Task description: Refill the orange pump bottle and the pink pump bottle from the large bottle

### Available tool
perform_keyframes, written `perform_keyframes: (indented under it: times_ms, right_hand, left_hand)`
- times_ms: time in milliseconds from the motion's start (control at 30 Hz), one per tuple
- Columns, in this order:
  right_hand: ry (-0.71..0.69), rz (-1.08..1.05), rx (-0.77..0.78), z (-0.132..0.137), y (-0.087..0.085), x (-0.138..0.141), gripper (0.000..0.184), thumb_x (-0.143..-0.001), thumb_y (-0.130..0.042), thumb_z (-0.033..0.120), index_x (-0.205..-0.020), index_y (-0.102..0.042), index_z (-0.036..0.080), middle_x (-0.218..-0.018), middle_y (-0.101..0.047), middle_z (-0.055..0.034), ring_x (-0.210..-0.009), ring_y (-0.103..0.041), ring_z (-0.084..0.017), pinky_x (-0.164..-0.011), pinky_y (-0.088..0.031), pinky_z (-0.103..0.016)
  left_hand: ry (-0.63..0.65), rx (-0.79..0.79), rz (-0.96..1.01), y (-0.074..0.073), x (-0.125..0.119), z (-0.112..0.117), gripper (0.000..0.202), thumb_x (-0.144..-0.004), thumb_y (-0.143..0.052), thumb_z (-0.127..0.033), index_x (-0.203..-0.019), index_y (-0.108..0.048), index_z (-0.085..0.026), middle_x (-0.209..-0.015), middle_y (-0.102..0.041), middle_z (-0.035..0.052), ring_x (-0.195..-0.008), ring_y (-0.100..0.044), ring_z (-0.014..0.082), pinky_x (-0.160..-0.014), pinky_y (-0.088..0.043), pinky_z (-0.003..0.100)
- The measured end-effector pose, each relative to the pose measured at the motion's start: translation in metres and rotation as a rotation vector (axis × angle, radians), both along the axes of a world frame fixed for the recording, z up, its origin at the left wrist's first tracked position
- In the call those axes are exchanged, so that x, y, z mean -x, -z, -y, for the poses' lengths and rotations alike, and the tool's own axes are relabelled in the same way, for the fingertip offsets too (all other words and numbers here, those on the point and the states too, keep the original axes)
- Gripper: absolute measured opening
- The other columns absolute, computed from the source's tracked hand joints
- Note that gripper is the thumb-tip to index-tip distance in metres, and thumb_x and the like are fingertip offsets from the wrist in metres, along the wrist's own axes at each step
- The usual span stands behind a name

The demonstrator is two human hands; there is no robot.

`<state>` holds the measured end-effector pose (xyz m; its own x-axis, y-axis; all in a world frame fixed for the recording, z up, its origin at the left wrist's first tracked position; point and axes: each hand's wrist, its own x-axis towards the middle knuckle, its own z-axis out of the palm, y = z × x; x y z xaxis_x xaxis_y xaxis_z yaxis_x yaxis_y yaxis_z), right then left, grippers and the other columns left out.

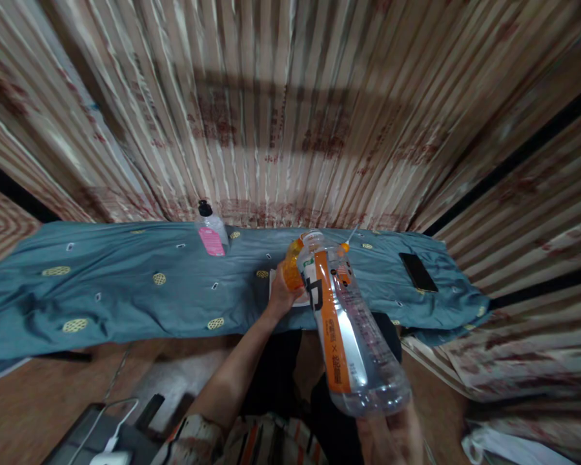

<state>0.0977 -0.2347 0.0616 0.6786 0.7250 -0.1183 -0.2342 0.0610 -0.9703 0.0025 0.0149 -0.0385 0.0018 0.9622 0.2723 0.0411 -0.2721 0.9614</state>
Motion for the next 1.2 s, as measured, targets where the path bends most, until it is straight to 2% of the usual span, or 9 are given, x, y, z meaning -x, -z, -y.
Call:
perform_keyframes:
  times_ms: [200,267,500,700,867,1000,1200]
  right_hand:
    - [-0.058,0.022,-0.026,0.003,0.023,-0.017,0.069,-0.083,-0.084,0.052,-0.143,-0.065,0.024,-0.154,-0.063,-0.0152,-0.137,-0.064,-0.036,-0.102,-0.06,-0.042]
    - [-0.063,0.009,-0.023,0.003,0.023,-0.019,0.07,-0.083,-0.084,0.053,-0.144,-0.065,0.024,-0.155,-0.062,-0.0153,-0.138,-0.064,-0.036,-0.102,-0.06,-0.042]
    - [-0.075,0.055,-0.043,0.002,0.002,-0.004,0.063,-0.094,-0.073,0.055,-0.148,-0.06,0.026,-0.16,-0.058,-0.0125,-0.143,-0.06,-0.031,-0.109,-0.056,-0.04]
    - [-0.155,-0.031,-0.081,0.005,0.02,-0.027,0.062,-0.082,-0.088,0.042,-0.14,-0.068,0.03,-0.157,-0.061,-0.0116,-0.142,-0.061,-0.034,-0.109,-0.057,-0.044]
    - [-0.191,-0.045,-0.084,0.007,0.026,-0.036,0.062,-0.084,-0.087,0.041,-0.143,-0.067,0.032,-0.158,-0.06,-0.0105,-0.144,-0.059,-0.034,-0.111,-0.055,-0.045]
    - [-0.167,-0.048,-0.092,0.005,0.021,-0.029,0.062,-0.084,-0.086,0.043,-0.142,-0.068,0.032,-0.157,-0.061,-0.0103,-0.142,-0.061,-0.033,-0.111,-0.055,-0.044]
    - [-0.065,0.01,-0.045,0.001,-0.002,-0.006,0.059,-0.09,-0.078,0.05,-0.145,-0.064,0.032,-0.158,-0.06,-0.0112,-0.14,-0.062,-0.033,-0.104,-0.058,-0.042]
  left_hand:
    - [0.012,-0.033,0.026,-0.001,0.0,-0.001,0.061,-0.068,-0.084,-0.02,-0.121,-0.056,-0.024,-0.117,-0.071,0.007,-0.106,-0.07,0.0268,-0.098,-0.058,0.044]
    - [0.012,-0.047,0.026,-0.001,0.0,-0.001,0.059,-0.068,-0.084,-0.021,-0.119,-0.056,-0.024,-0.117,-0.071,0.007,-0.108,-0.07,0.0268,-0.099,-0.057,0.044]
    - [-0.021,-0.022,0.016,0.004,-0.001,-0.002,0.053,-0.069,-0.085,-0.022,-0.113,-0.057,-0.024,-0.11,-0.071,0.0046,-0.105,-0.069,0.0248,-0.097,-0.056,0.043]
    - [-0.029,-0.051,-0.012,0.008,-0.001,-0.004,0.056,-0.067,-0.085,-0.023,-0.116,-0.057,-0.026,-0.111,-0.071,0.0042,-0.102,-0.069,0.025,-0.094,-0.056,0.042]
    - [-0.011,-0.054,0.003,0.006,-0.001,-0.004,0.055,-0.068,-0.083,-0.022,-0.116,-0.056,-0.026,-0.114,-0.071,0.0057,-0.103,-0.069,0.0256,-0.094,-0.057,0.043]
    - [-0.006,-0.06,-0.003,0.003,-0.001,-0.003,0.055,-0.068,-0.083,-0.022,-0.116,-0.056,-0.024,-0.119,-0.071,0.0077,-0.11,-0.069,0.0272,-0.1,-0.056,0.045]
    - [-0.006,-0.035,-0.001,0.003,-0.001,-0.003,0.055,-0.068,-0.084,-0.022,-0.115,-0.056,-0.024,-0.117,-0.072,0.0073,-0.109,-0.07,0.0266,-0.099,-0.056,0.044]
